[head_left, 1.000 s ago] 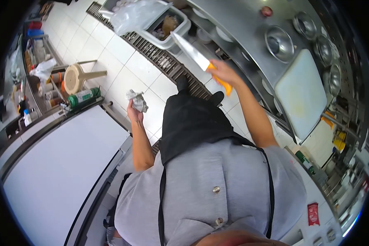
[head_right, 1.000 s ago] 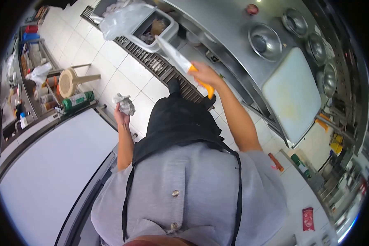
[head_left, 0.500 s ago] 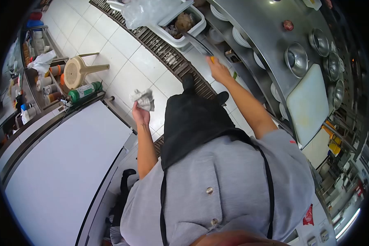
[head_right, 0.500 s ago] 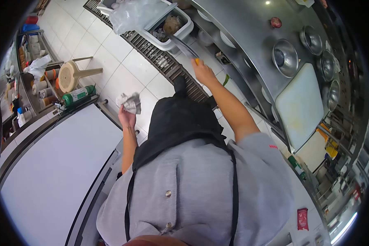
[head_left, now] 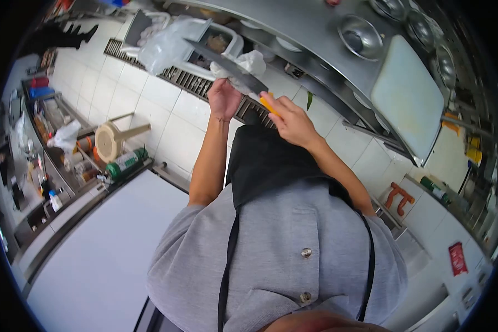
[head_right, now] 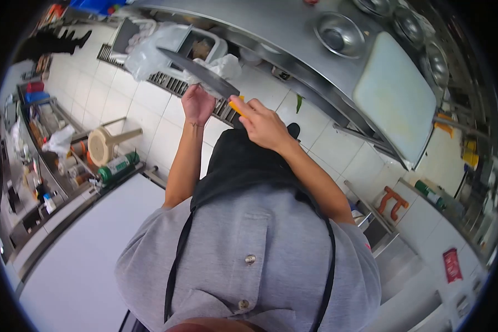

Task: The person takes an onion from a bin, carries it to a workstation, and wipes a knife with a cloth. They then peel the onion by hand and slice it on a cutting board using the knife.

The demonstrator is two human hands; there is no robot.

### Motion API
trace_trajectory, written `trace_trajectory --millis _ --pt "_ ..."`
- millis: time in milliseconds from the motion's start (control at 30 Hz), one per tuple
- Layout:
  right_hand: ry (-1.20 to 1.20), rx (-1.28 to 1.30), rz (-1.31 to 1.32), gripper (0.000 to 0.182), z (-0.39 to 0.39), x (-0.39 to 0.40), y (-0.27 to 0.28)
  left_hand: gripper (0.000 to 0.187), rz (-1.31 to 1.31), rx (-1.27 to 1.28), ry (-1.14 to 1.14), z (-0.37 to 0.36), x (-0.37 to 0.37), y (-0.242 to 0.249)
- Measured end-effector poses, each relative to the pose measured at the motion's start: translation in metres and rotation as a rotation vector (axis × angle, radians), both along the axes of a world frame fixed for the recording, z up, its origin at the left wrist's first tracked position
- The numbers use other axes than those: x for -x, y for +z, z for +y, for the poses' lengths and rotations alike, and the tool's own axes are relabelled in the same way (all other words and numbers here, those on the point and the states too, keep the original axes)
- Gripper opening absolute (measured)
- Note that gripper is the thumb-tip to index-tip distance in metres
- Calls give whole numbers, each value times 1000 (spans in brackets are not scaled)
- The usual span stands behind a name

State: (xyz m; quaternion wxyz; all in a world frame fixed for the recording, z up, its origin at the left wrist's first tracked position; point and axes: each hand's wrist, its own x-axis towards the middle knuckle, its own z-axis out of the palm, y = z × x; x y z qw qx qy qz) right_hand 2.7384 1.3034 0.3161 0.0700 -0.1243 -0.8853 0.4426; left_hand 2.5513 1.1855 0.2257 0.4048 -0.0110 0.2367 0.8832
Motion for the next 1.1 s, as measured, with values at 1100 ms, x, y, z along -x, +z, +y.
trace_trajectory --millis 1100 --pt "-1133 707 236 43 65 -341 9 55 1822 1063 -321 417 101 21"
